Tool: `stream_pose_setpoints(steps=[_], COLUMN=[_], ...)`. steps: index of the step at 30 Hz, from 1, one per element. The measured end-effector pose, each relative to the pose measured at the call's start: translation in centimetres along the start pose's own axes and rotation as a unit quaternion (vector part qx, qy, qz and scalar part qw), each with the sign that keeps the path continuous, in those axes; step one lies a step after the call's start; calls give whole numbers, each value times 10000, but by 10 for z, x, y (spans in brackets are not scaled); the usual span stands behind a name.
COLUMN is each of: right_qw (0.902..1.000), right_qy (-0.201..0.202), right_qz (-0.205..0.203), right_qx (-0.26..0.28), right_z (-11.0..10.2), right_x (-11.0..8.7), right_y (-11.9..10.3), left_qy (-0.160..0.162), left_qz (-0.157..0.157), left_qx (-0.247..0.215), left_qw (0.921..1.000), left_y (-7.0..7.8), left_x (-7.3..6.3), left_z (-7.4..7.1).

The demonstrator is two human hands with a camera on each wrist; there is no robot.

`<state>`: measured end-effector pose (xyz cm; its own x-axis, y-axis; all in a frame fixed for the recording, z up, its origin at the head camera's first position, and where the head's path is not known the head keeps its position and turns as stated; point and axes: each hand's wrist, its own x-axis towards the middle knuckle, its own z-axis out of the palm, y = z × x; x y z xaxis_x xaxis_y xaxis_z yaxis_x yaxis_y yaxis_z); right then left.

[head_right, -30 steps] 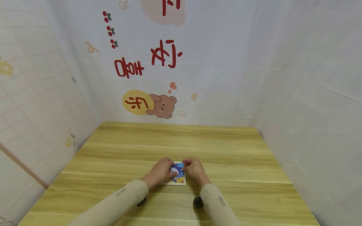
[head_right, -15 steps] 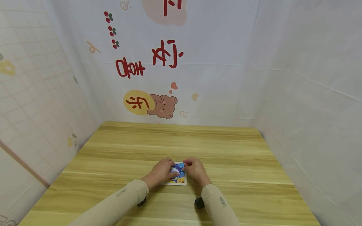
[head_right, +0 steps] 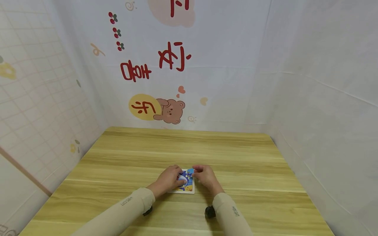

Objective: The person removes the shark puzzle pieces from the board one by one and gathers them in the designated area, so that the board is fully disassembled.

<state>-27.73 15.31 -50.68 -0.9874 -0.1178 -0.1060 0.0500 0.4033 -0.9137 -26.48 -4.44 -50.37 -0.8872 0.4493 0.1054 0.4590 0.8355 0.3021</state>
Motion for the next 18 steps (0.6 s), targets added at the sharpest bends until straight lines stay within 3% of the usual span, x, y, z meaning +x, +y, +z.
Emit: stream_pose_setpoints(steps=[9, 18], right_qw=[9997, 9976], right_qy=[34, -4], right_qz=[109, 488], right_qx=[226, 500], right_z=[-10, -35], right_x=[-1, 1], right_y=[3, 15], left_qy=[-6, -48], left_qz=[10, -7], left_qx=[20, 136], left_qw=[10000, 9999], left_y=[1, 3], left_x=[-1, -1], left_z=[-2, -4])
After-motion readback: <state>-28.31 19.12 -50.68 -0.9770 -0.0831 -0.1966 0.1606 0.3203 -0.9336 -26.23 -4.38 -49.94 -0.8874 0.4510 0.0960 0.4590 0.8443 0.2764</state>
